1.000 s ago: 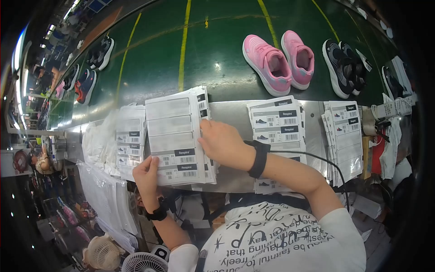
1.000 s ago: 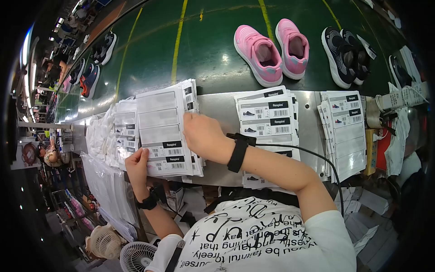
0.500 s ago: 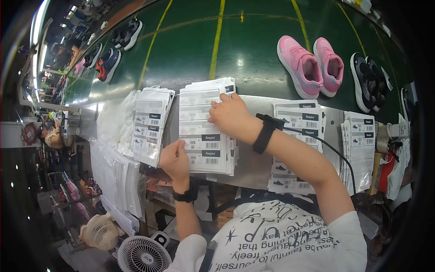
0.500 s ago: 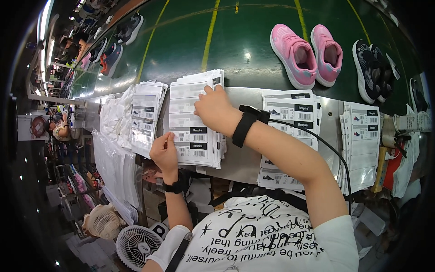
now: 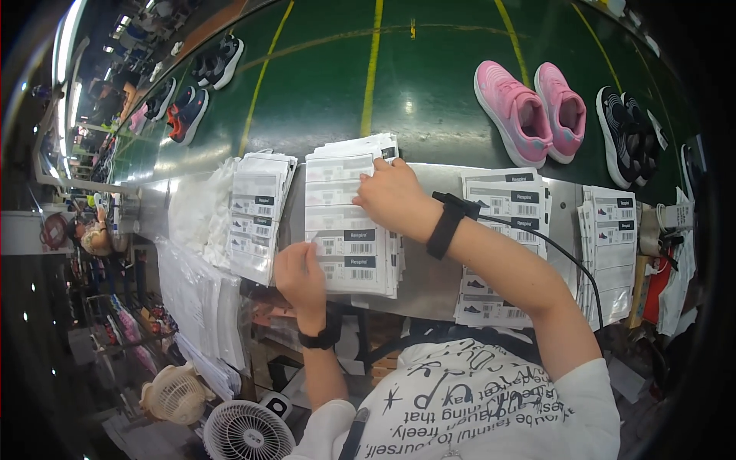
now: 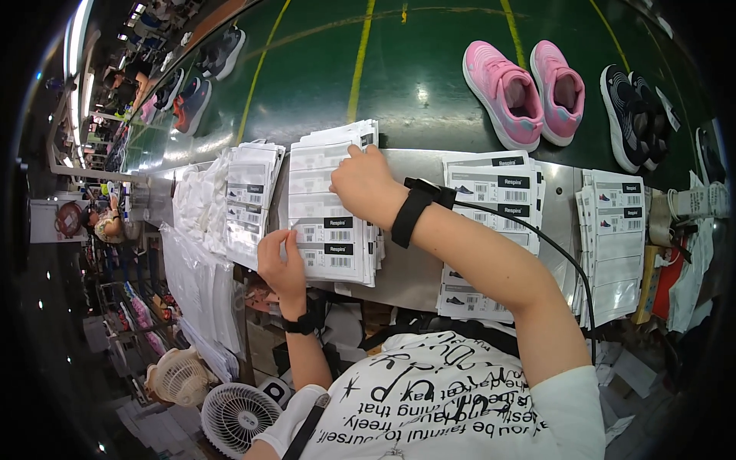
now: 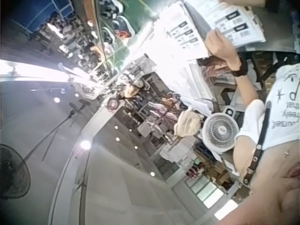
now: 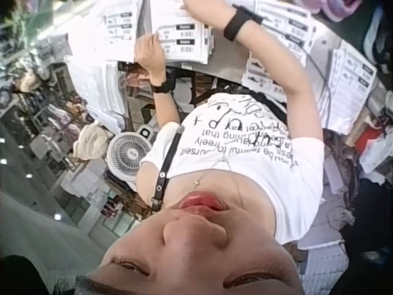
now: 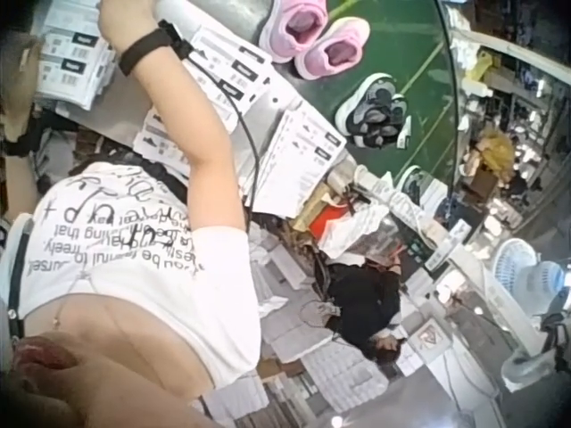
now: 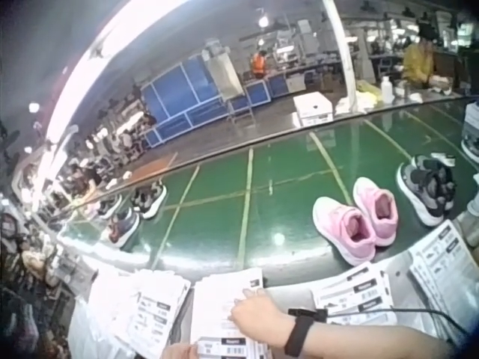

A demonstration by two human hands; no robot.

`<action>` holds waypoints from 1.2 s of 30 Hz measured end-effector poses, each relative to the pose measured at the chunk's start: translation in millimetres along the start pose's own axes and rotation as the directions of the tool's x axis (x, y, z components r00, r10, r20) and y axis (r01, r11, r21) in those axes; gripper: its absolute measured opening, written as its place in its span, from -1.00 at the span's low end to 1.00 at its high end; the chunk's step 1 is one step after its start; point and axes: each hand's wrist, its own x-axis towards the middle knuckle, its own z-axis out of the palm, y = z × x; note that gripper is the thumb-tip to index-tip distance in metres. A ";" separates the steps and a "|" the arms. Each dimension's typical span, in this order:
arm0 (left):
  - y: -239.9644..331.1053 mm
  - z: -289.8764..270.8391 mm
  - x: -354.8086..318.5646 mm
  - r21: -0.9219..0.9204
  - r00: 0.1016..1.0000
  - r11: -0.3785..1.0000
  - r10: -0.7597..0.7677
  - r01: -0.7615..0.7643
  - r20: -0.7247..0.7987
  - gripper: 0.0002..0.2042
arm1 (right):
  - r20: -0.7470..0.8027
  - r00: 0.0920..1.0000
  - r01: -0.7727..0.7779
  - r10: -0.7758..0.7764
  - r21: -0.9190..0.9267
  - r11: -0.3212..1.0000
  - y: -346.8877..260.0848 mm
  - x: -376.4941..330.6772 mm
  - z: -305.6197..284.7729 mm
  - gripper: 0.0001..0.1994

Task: Check shoe quality and match with corresponding labels.

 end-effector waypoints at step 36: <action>234.3 49.8 129.3 -0.632 0.563 0.156 0.330 0.759 0.758 -0.29 | -0.464 0.429 -0.427 0.775 0.652 0.627 201.4 -197.1 -188.1 -0.76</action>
